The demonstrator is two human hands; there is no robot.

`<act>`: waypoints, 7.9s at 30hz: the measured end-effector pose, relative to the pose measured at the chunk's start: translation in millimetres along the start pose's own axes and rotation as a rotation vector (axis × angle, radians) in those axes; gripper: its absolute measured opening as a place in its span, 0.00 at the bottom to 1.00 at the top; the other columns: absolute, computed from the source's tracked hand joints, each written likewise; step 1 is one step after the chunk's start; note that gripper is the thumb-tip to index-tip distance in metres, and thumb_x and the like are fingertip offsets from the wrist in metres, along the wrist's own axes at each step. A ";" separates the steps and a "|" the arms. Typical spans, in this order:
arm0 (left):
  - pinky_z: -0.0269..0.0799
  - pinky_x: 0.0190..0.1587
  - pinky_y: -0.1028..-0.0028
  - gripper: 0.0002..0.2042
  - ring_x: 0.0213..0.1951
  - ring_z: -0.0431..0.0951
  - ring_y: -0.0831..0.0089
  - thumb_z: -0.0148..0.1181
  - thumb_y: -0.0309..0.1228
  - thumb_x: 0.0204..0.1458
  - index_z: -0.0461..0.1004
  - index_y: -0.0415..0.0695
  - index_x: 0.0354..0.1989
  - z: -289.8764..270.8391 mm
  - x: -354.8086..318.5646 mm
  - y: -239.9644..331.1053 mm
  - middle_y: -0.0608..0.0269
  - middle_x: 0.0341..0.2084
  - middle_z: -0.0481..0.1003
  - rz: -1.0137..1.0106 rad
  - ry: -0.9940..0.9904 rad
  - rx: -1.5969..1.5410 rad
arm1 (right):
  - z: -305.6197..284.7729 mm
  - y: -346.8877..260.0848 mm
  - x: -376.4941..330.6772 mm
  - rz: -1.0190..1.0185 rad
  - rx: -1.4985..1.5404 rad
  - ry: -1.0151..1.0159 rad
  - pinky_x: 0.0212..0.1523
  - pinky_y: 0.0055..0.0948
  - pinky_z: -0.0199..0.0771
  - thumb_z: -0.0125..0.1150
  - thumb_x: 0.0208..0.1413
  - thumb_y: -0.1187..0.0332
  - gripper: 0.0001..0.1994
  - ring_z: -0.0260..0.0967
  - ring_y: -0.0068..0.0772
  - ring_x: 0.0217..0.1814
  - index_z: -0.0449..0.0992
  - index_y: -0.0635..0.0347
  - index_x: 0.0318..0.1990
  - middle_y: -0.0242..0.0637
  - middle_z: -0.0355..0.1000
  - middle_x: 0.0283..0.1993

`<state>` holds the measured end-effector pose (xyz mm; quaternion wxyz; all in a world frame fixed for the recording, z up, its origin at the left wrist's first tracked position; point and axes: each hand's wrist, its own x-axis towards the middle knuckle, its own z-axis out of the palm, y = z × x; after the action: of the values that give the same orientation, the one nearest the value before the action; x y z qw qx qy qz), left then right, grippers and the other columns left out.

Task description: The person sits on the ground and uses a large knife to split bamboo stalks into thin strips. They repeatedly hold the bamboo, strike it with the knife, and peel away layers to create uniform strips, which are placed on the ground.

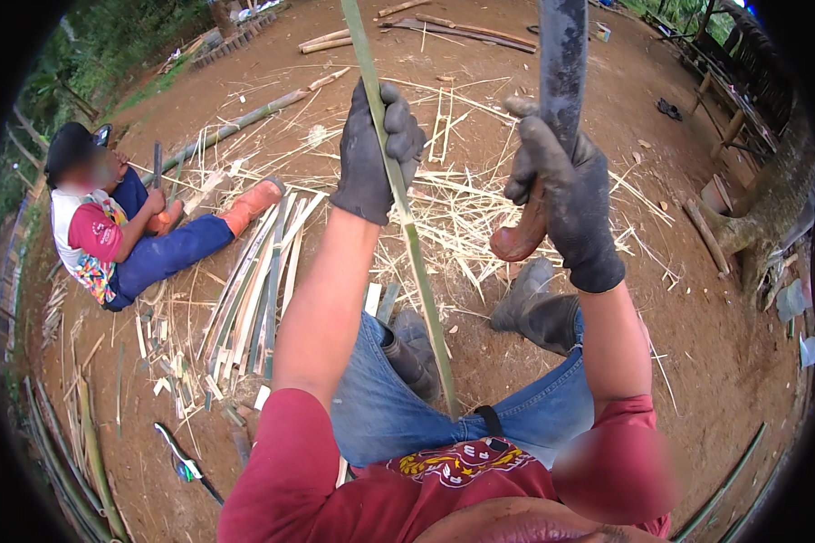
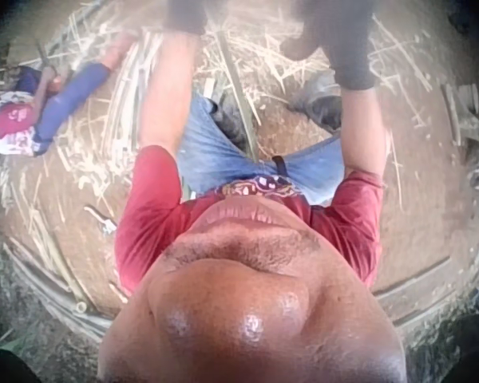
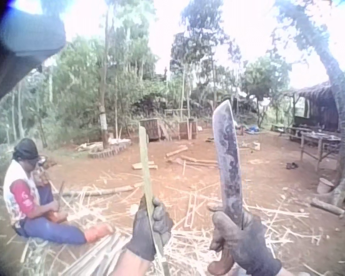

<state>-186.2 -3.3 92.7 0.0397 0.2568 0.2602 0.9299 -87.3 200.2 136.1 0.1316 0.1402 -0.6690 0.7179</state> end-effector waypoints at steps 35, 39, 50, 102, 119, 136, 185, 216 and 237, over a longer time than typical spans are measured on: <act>0.59 0.22 0.77 0.16 0.20 0.63 0.77 0.45 0.45 0.66 0.70 0.44 0.38 7.1 -110.3 -31.4 0.69 0.18 0.62 -0.257 0.354 0.329 | 14.5 59.2 -56.2 -0.443 -0.968 -0.114 0.32 0.38 0.74 0.63 0.51 0.68 0.19 0.75 0.41 0.34 0.75 0.53 0.52 0.36 0.74 0.33; 0.57 0.19 0.78 0.17 0.15 0.60 0.78 0.41 0.43 0.67 0.70 0.44 0.37 27.4 -116.2 -38.3 0.70 0.16 0.61 -0.309 0.366 0.375 | 6.6 59.5 -35.1 -0.642 -1.238 -0.203 0.35 0.36 0.72 0.62 0.51 0.64 0.20 0.73 0.34 0.36 0.75 0.49 0.54 0.32 0.71 0.34; 0.55 0.15 0.81 0.17 0.13 0.59 0.80 0.45 0.46 0.66 0.70 0.43 0.39 40.5 -117.7 -35.5 0.70 0.16 0.61 -0.311 0.337 0.372 | 6.6 52.4 -21.6 -0.765 -1.546 -0.210 0.34 0.34 0.68 0.58 0.53 0.64 0.21 0.68 0.30 0.37 0.74 0.48 0.56 0.30 0.68 0.36; 0.49 0.06 0.83 0.22 0.05 0.51 0.86 0.35 0.49 0.69 0.66 0.43 0.35 44.7 -145.6 -19.0 0.75 0.07 0.56 -0.762 0.004 -0.427 | -183.3 59.2 38.3 0.063 -0.216 0.082 0.19 0.25 0.68 0.60 0.63 0.56 0.17 0.64 0.21 0.17 0.80 0.64 0.41 0.28 0.64 0.19; 0.63 0.19 0.81 0.18 0.16 0.67 0.81 0.46 0.44 0.68 0.72 0.40 0.39 82.4 -167.6 -20.2 0.65 0.13 0.69 -0.392 0.309 0.703 | -80.6 -35.9 85.4 -0.384 -0.527 0.201 0.21 0.28 0.65 0.55 0.63 0.45 0.27 0.62 0.22 0.16 0.78 0.66 0.34 0.32 0.65 0.15; 0.65 0.12 0.77 0.19 0.09 0.65 0.78 0.43 0.45 0.67 0.70 0.41 0.36 89.0 -170.9 -24.1 0.63 0.11 0.67 -0.433 0.174 0.653 | -77.8 -133.6 122.6 -0.227 -0.745 -0.021 0.15 0.27 0.66 0.52 0.63 0.41 0.29 0.62 0.24 0.13 0.72 0.63 0.27 0.32 0.64 0.16; 0.66 0.18 0.77 0.20 0.15 0.69 0.78 0.44 0.46 0.67 0.70 0.41 0.37 37.7 -130.1 -60.5 0.65 0.15 0.70 0.050 0.476 0.820 | -44.8 -45.7 73.7 -0.559 -0.605 0.240 0.28 0.20 0.72 0.68 0.56 0.61 0.15 0.70 0.17 0.27 0.79 0.65 0.40 0.32 0.74 0.30; 0.50 0.08 0.81 0.33 0.03 0.55 0.82 0.35 0.63 0.62 0.67 0.44 0.24 37.3 -139.6 -37.3 0.74 0.04 0.57 -0.459 -0.231 -0.428 | -84.8 -14.6 56.6 -0.233 0.025 0.392 0.30 0.23 0.71 0.65 0.58 0.59 0.22 0.70 0.22 0.27 0.74 0.67 0.53 0.41 0.76 0.37; 0.64 0.18 0.78 0.42 0.13 0.64 0.77 0.31 0.65 0.61 0.64 0.35 0.62 44.2 -154.3 -16.7 0.73 0.08 0.57 -0.576 0.085 0.203 | -114.1 136.2 -29.9 0.423 0.480 0.184 0.33 0.31 0.76 0.56 0.62 0.63 0.17 0.71 0.31 0.33 0.68 0.62 0.54 0.37 0.69 0.35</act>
<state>-31.7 -0.3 46.1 0.2648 0.1361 0.4155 0.8595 -113.7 304.4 -8.5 0.0025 -0.0402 -0.4804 0.8761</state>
